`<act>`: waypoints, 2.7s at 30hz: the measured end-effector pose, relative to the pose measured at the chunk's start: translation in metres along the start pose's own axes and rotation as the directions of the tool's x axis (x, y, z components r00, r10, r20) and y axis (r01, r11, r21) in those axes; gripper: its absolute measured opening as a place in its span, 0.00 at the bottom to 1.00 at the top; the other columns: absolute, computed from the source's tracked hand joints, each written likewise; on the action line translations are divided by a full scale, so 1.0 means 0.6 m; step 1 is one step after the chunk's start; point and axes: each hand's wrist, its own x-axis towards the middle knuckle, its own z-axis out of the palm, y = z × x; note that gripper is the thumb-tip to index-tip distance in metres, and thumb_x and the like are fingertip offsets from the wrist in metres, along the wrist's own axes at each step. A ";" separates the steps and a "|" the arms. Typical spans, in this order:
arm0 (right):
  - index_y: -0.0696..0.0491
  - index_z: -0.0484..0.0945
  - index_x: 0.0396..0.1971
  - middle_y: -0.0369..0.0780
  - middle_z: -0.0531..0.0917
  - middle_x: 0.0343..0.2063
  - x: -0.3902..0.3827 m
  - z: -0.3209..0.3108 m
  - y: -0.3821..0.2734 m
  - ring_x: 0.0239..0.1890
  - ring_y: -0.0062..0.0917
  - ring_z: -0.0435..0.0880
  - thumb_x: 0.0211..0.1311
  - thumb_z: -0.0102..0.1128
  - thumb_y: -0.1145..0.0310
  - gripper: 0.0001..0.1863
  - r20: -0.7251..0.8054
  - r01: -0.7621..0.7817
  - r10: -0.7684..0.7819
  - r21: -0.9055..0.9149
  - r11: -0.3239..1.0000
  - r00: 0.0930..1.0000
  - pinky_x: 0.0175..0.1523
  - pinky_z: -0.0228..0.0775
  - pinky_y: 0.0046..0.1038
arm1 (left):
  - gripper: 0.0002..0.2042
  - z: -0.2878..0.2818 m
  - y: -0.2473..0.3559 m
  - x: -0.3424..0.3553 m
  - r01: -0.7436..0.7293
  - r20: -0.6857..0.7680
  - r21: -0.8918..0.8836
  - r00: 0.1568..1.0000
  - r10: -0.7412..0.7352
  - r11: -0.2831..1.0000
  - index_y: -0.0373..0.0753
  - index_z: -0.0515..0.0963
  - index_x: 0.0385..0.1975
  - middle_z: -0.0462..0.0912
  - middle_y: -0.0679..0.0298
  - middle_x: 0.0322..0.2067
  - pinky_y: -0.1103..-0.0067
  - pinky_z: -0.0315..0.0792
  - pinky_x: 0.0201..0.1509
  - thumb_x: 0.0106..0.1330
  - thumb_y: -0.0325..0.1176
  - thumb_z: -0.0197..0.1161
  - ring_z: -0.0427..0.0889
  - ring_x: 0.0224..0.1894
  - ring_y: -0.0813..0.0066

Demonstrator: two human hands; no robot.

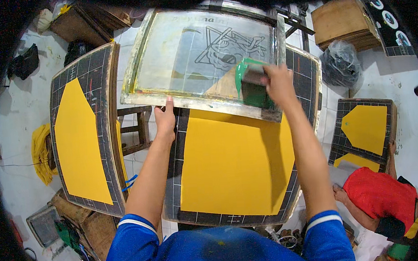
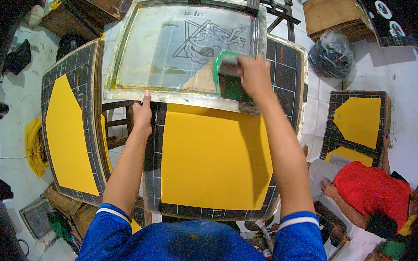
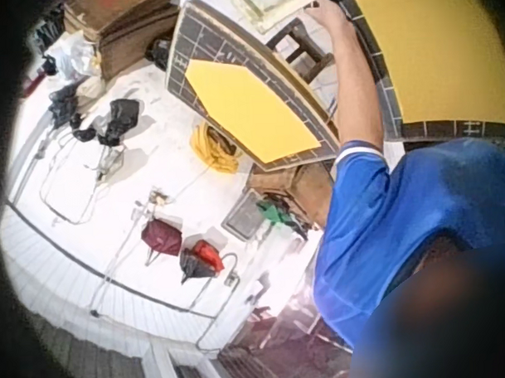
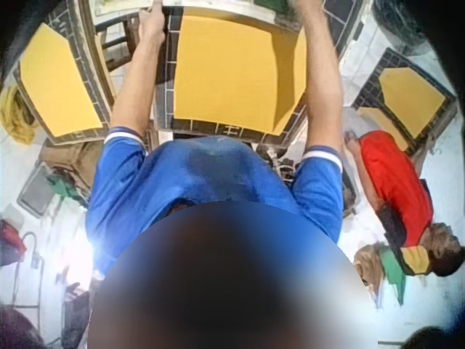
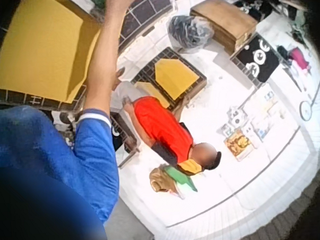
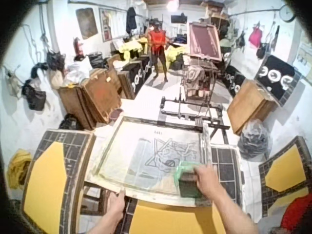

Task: The person repeatedly aligns a screen-printing frame over a yellow fabric piece and uses a green squeegee to pull ink across the screen. The person then lifts the frame, places it aside, and repeats the cycle on the same fabric piece.

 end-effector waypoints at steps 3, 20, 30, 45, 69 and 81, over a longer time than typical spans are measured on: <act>0.48 0.83 0.51 0.45 0.89 0.44 0.117 0.011 0.076 0.51 0.49 0.84 0.54 0.75 0.68 0.22 0.207 -0.067 0.056 0.043 0.997 0.977 0.52 0.74 0.51 | 0.30 0.011 0.007 -0.010 -0.009 -0.063 0.056 0.998 0.012 0.998 0.27 0.68 0.63 0.78 0.51 0.59 0.70 0.70 0.64 0.76 0.48 0.64 0.77 0.59 0.64; 0.50 0.82 0.45 0.42 0.86 0.43 -0.004 -0.016 -0.012 0.52 0.46 0.78 0.53 0.67 0.78 0.18 0.139 -0.088 0.091 -0.029 0.996 0.986 0.54 0.64 0.49 | 0.32 0.001 -0.032 0.021 -0.087 -0.037 0.167 0.995 0.095 0.982 0.28 0.67 0.68 0.75 0.51 0.63 0.69 0.65 0.69 0.77 0.50 0.62 0.74 0.64 0.62; 0.50 0.82 0.47 0.41 0.85 0.46 -0.098 -0.001 -0.071 0.52 0.43 0.76 0.53 0.66 0.78 0.19 0.003 -0.096 0.097 -0.048 0.994 0.995 0.54 0.65 0.46 | 0.25 0.008 0.002 -0.008 -0.028 -0.004 -0.057 1.000 0.028 0.998 0.29 0.70 0.60 0.78 0.54 0.56 0.72 0.68 0.65 0.77 0.45 0.64 0.75 0.58 0.68; 0.47 0.82 0.52 0.44 0.88 0.42 0.042 -0.059 -0.013 0.52 0.45 0.81 0.57 0.70 0.73 0.21 0.282 -0.083 0.110 -0.107 0.991 0.953 0.54 0.66 0.50 | 0.20 0.001 -0.023 -0.011 -0.236 -0.007 -0.281 0.970 0.244 0.930 0.35 0.71 0.56 0.77 0.63 0.50 0.75 0.68 0.62 0.79 0.46 0.62 0.74 0.52 0.75; 0.53 0.86 0.35 0.43 0.88 0.33 0.139 -0.390 -0.062 0.37 0.39 0.88 0.55 0.76 0.36 0.31 -0.638 -0.036 -0.125 -0.233 0.972 0.759 0.44 0.77 0.38 | 0.23 -0.080 0.341 -0.066 -0.912 0.249 -0.082 0.371 0.895 0.401 0.36 0.78 0.58 0.86 0.58 0.49 0.72 0.74 0.59 0.74 0.48 0.66 0.83 0.51 0.67; 0.46 0.84 0.57 0.46 0.87 0.48 0.306 -0.497 0.065 0.52 0.38 0.86 0.65 0.57 0.27 0.39 -0.519 -0.195 0.034 -0.260 0.946 0.854 0.59 0.73 0.35 | 0.35 -0.581 -0.114 -0.157 -0.332 0.256 0.942 0.803 0.538 0.048 0.45 0.74 0.68 0.72 0.51 0.68 0.55 0.63 0.71 0.57 0.42 0.75 0.68 0.69 0.45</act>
